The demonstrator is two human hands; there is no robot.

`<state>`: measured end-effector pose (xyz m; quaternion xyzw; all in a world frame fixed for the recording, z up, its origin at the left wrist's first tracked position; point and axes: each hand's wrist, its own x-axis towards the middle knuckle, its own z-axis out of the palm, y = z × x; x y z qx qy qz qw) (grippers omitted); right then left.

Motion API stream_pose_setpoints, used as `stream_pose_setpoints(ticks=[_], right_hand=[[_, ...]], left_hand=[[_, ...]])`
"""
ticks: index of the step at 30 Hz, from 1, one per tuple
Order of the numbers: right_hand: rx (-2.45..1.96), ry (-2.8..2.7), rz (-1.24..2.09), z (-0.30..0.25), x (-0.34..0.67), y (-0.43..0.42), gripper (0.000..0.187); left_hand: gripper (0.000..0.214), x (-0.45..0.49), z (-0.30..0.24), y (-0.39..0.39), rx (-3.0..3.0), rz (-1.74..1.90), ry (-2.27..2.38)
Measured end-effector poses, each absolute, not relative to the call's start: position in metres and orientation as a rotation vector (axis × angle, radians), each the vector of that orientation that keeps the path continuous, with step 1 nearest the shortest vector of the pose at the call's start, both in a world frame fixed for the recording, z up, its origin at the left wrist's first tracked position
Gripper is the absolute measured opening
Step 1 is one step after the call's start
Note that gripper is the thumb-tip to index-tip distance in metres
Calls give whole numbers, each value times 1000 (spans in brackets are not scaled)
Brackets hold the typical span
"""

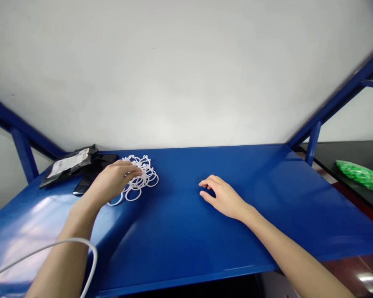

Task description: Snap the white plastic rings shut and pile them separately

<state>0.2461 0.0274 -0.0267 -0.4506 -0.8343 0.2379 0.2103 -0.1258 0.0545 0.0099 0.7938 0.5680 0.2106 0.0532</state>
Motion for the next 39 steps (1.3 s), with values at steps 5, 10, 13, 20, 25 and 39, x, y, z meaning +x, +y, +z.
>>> stream_pose_setpoints(ticks=[5,10,13,20,25,39], right_hand=[[-1235,-2368,634,-27,247,29,23],[-1221,-2382,637,-26,247,26,23],[-1232,-2393,606,-23,247,26,24],[-1612,-2352,112,-30,260,40,33],[-1689,-2382,98,-35,266,44,42],[-1701,-2434,173,-28,264,40,48]], left_hand=[[24,-133,7,57,2371,563,1695],[20,-130,11,53,2333,580,1740],[23,-117,13,50,2407,683,1771],[25,-35,-21,29,2727,858,1255],[30,3,-46,15,2796,527,1000],[34,-5,-43,16,2682,445,1029]])
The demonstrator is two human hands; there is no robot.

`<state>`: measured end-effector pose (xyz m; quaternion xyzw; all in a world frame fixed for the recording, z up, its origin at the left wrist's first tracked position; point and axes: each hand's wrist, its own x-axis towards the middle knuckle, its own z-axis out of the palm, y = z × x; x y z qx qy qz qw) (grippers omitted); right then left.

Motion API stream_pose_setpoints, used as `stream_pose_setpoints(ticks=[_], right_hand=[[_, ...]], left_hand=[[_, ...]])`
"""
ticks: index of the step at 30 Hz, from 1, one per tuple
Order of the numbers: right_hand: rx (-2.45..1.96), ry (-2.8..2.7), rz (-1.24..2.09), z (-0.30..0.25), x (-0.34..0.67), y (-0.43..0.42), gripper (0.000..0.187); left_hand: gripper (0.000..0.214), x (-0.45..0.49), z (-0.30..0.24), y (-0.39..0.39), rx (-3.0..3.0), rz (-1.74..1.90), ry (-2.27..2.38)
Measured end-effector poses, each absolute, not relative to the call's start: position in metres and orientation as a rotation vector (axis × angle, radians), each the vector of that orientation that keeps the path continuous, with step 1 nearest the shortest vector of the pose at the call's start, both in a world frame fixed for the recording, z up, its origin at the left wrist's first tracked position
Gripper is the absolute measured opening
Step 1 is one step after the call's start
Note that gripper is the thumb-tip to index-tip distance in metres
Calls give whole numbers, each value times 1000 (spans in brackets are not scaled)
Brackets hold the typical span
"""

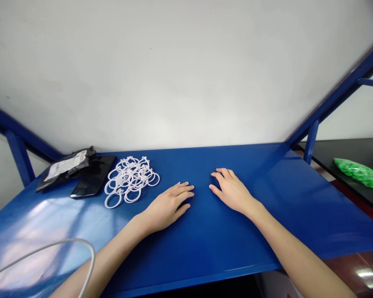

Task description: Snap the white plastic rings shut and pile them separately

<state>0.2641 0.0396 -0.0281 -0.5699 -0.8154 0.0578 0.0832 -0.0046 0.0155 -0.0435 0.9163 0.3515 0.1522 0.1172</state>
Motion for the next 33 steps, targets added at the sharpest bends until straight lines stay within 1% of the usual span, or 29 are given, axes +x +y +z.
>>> stream_pose_setpoints(ticks=[15,33], right_hand=[[-1725,-2491,209,-22,265,36,52],[-1678,-2484,181,-29,269,38,51]], left_hand=[[34,-6,-43,16,2667,430,1035],[34,-6,-44,16,2657,463,1018]])
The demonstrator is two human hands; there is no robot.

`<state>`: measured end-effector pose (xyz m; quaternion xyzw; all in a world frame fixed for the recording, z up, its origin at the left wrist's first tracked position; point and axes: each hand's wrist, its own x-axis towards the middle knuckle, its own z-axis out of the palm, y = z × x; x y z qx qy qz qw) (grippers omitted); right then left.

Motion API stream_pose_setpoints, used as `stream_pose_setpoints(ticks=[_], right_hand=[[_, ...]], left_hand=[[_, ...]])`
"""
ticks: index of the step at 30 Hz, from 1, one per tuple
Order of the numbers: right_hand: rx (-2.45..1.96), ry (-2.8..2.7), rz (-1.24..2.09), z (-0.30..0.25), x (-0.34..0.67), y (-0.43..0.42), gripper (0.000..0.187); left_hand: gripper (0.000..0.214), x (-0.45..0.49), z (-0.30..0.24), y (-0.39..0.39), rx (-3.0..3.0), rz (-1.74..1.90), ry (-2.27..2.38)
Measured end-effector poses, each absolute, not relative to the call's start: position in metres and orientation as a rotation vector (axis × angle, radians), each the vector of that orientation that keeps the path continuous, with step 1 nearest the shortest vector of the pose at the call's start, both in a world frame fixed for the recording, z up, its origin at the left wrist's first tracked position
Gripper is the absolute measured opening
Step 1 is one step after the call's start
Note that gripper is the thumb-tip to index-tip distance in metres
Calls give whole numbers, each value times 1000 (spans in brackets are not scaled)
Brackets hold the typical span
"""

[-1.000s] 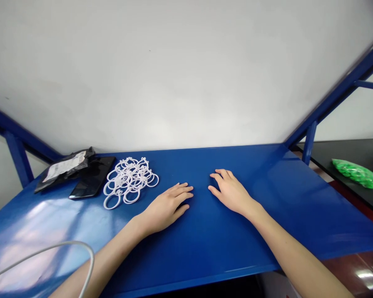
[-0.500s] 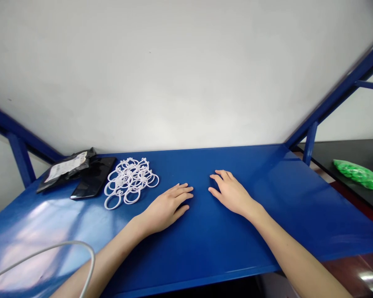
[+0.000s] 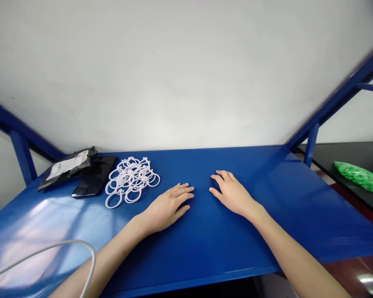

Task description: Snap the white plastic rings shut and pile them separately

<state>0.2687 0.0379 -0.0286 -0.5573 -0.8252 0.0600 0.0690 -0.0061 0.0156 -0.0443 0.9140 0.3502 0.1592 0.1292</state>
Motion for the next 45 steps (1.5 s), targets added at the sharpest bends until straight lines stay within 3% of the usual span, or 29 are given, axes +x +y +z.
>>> stream_pose_setpoints(ticks=[14,18,24,30,41,45], right_hand=[[-1694,-2510,167,-27,267,37,52],[-1682,-2507,160,-27,268,37,52],[-1674,-2498,208,-27,269,36,52],[-1665,-2483,220,-31,271,37,52],[-1687,-2496,229,-28,270,36,53],[-1622,-2454,234,-29,270,37,48]], left_hand=[[33,-6,-45,16,2693,470,1006],[24,-9,-41,18,2773,584,996],[23,-21,-32,25,2884,707,1666],[16,-33,-35,26,2829,386,2101],[26,-27,-32,23,2825,477,1905],[25,-17,-25,17,3075,592,1411]])
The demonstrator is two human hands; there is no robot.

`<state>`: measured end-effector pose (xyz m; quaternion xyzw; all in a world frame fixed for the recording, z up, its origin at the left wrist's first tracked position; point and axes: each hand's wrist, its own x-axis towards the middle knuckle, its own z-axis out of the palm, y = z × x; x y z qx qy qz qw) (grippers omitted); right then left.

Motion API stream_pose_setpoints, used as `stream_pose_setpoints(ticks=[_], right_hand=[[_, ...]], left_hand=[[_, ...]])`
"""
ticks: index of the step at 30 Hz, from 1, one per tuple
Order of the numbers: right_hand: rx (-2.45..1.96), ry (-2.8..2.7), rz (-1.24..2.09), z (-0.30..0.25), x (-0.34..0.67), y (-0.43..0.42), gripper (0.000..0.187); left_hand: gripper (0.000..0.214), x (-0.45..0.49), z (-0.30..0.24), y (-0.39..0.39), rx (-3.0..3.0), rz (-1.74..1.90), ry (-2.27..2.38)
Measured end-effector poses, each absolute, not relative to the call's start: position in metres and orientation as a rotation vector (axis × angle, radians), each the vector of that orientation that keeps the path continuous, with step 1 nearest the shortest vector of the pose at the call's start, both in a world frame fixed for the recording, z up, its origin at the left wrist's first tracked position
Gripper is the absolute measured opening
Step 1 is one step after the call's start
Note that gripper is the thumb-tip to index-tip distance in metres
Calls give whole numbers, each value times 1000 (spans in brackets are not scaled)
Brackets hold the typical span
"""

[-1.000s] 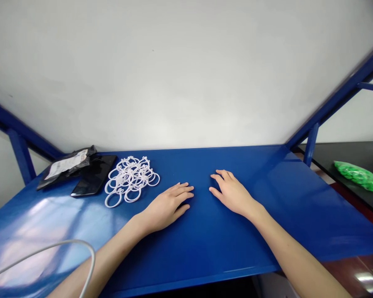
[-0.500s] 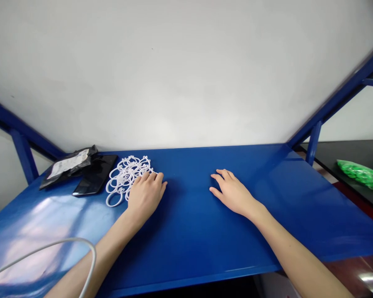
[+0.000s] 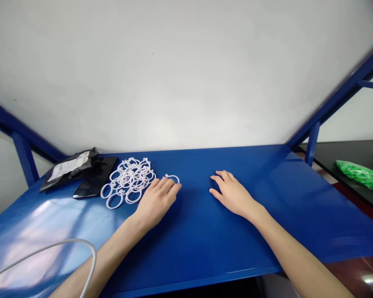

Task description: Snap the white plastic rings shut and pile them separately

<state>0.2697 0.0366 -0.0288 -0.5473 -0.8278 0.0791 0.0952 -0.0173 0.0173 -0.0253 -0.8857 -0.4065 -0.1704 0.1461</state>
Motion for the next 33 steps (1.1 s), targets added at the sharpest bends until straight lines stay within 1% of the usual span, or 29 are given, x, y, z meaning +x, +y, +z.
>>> stream_pose_setpoints(ticks=[2,4,8,11,15,20,23,25,29,33], right_hand=[[-1490,-2419,298,-28,265,35,40],[-1328,-2349,472,-26,256,31,33],[-1162,-2155,898,-23,237,21,27],[-1143,-2045,1065,-23,230,17,25],[-1134,-1884,1214,-25,231,17,24],[-1079,-1616,1462,-29,231,18,30],[-1009,-1524,1555,-30,228,15,33],[-958,-1473,1621,-29,226,13,34],[-895,-1444,1693,-27,223,9,32],[-891,-1560,1653,-24,224,7,24]], left_hand=[[23,-10,-23,12,-2664,-538,-885],[21,-1,-22,6,-2694,-572,-677],[19,15,-26,-5,-2669,-645,-459],[18,19,-29,-8,-2689,-680,-400],[18,14,-29,-4,-2727,-692,-471],[10,11,-29,-3,-2620,-988,-724],[29,14,-30,-5,-2514,-1048,-963],[37,16,-32,-5,-2450,-1039,-1056],[35,18,-36,-4,-2415,-1026,-1083],[33,16,-40,-1,-2537,-1089,-1089]])
